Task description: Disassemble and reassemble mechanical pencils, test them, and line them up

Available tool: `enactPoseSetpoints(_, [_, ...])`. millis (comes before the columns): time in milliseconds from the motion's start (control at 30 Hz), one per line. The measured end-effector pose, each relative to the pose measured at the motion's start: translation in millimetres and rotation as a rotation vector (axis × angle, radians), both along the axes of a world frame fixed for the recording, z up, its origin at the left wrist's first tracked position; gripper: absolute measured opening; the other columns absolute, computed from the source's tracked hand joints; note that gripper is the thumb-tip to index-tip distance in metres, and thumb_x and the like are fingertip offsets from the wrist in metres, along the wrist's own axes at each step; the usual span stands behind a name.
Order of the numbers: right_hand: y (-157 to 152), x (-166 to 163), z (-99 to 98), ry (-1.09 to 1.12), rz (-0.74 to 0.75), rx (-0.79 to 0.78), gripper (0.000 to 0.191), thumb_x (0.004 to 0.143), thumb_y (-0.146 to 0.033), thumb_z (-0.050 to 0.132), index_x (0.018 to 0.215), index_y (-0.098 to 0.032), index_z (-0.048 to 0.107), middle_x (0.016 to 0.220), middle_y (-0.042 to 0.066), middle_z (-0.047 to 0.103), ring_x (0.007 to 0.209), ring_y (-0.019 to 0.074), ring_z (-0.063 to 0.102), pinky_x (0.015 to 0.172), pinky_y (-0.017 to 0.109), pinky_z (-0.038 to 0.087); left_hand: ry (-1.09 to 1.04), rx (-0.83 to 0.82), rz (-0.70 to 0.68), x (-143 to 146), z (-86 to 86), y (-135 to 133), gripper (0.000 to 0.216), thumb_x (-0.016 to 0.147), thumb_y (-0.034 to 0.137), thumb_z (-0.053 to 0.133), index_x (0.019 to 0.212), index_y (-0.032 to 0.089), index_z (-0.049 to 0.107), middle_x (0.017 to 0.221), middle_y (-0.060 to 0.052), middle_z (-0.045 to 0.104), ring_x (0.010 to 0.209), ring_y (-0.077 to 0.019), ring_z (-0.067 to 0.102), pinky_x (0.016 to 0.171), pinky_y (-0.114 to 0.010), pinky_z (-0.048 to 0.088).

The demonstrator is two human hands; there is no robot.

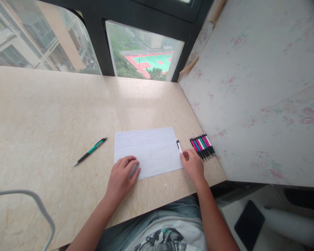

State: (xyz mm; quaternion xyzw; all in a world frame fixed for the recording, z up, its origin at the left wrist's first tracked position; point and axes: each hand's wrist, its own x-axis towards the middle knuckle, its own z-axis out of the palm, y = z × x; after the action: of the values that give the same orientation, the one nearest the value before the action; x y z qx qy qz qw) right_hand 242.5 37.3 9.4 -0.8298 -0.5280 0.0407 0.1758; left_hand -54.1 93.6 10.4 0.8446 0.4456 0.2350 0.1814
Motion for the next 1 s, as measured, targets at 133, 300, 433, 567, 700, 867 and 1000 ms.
enactPoseSetpoints(133, [1, -3, 0.8, -0.031, -0.025, -0.003, 0.011, 0.083, -0.027, 0.054, 0.077, -0.02, 0.061, 0.083, 0.003, 0.064, 0.076, 0.0173, 0.056, 0.063, 0.027, 0.034, -0.001, -0.009, 0.0, -1, -0.8, 0, 0.015, 0.087, 0.027, 0.053, 0.095, 0.021, 0.064, 0.107, -0.01, 0.064, 0.096, -0.0263, 0.06, 0.084, -0.041, 0.047])
enactPoseSetpoints(300, [-3, 13, 3.1, -0.164, -0.115, 0.06, 0.01, 0.081, -0.025, 0.056, 0.081, -0.019, 0.064, 0.083, 0.006, 0.063, 0.083, 0.022, 0.05, 0.066, 0.03, 0.031, 0.012, -0.006, -0.002, -1, -4.2, 0, 0.015, 0.087, 0.027, 0.053, 0.096, 0.02, 0.064, 0.108, -0.01, 0.063, 0.097, -0.0265, 0.059, 0.084, -0.041, 0.046])
enactPoseSetpoints(433, [-8, 28, 3.5, -0.235, -0.198, 0.081, 0.01, 0.081, -0.025, 0.057, 0.081, -0.018, 0.064, 0.084, 0.007, 0.061, 0.084, 0.0231, 0.047, 0.065, 0.031, 0.029, 0.017, -0.005, -0.005, -2, -5.0, 0, 0.015, 0.088, 0.027, 0.053, 0.097, 0.02, 0.063, 0.108, -0.009, 0.062, 0.097, -0.026, 0.058, 0.085, -0.041, 0.046])
enactPoseSetpoints(567, [-11, 31, 2.4, -0.253, -0.23, 0.068, 0.009, 0.081, -0.026, 0.058, 0.081, -0.019, 0.064, 0.083, 0.007, 0.061, 0.082, 0.0224, 0.046, 0.063, 0.03, 0.027, 0.014, 0.003, -0.007, -3, -5.8, -1, 0.015, 0.088, 0.027, 0.054, 0.097, 0.02, 0.063, 0.107, -0.009, 0.062, 0.097, -0.0255, 0.058, 0.085, -0.04, 0.046])
enactPoseSetpoints(700, [-10, 30, 0.1, -0.267, -0.241, 0.05, 0.01, 0.082, -0.026, 0.058, 0.081, -0.019, 0.064, 0.083, 0.007, 0.061, 0.082, 0.0219, 0.046, 0.062, 0.03, 0.026, 0.014, 0.004, -0.007, -3, -6.6, 0, 0.015, 0.088, 0.027, 0.054, 0.097, 0.021, 0.063, 0.108, -0.009, 0.062, 0.097, -0.0255, 0.058, 0.084, -0.041, 0.046])
enactPoseSetpoints(867, [-8, 31, -2.9, -0.263, -0.245, 0.05, 0.011, 0.083, -0.027, 0.057, 0.082, -0.018, 0.064, 0.084, 0.008, 0.06, 0.084, 0.0226, 0.046, 0.063, 0.031, 0.026, 0.001, 0.013, -0.012, -2, -4.6, 1, 0.015, 0.087, 0.027, 0.053, 0.096, 0.021, 0.063, 0.106, -0.01, 0.063, 0.096, -0.0252, 0.059, 0.084, -0.041, 0.047])
enactPoseSetpoints(1000, [-7, 30, -2.1, -0.247, -0.247, 0.049, 0.012, 0.084, -0.027, 0.056, 0.085, -0.018, 0.064, 0.085, 0.008, 0.06, 0.085, 0.0227, 0.046, 0.063, 0.03, 0.026, 0.006, 0.011, -0.011, -2, -4.6, 1, 0.015, 0.088, 0.026, 0.053, 0.096, 0.02, 0.063, 0.107, -0.01, 0.062, 0.096, -0.0252, 0.059, 0.084, -0.041, 0.047])
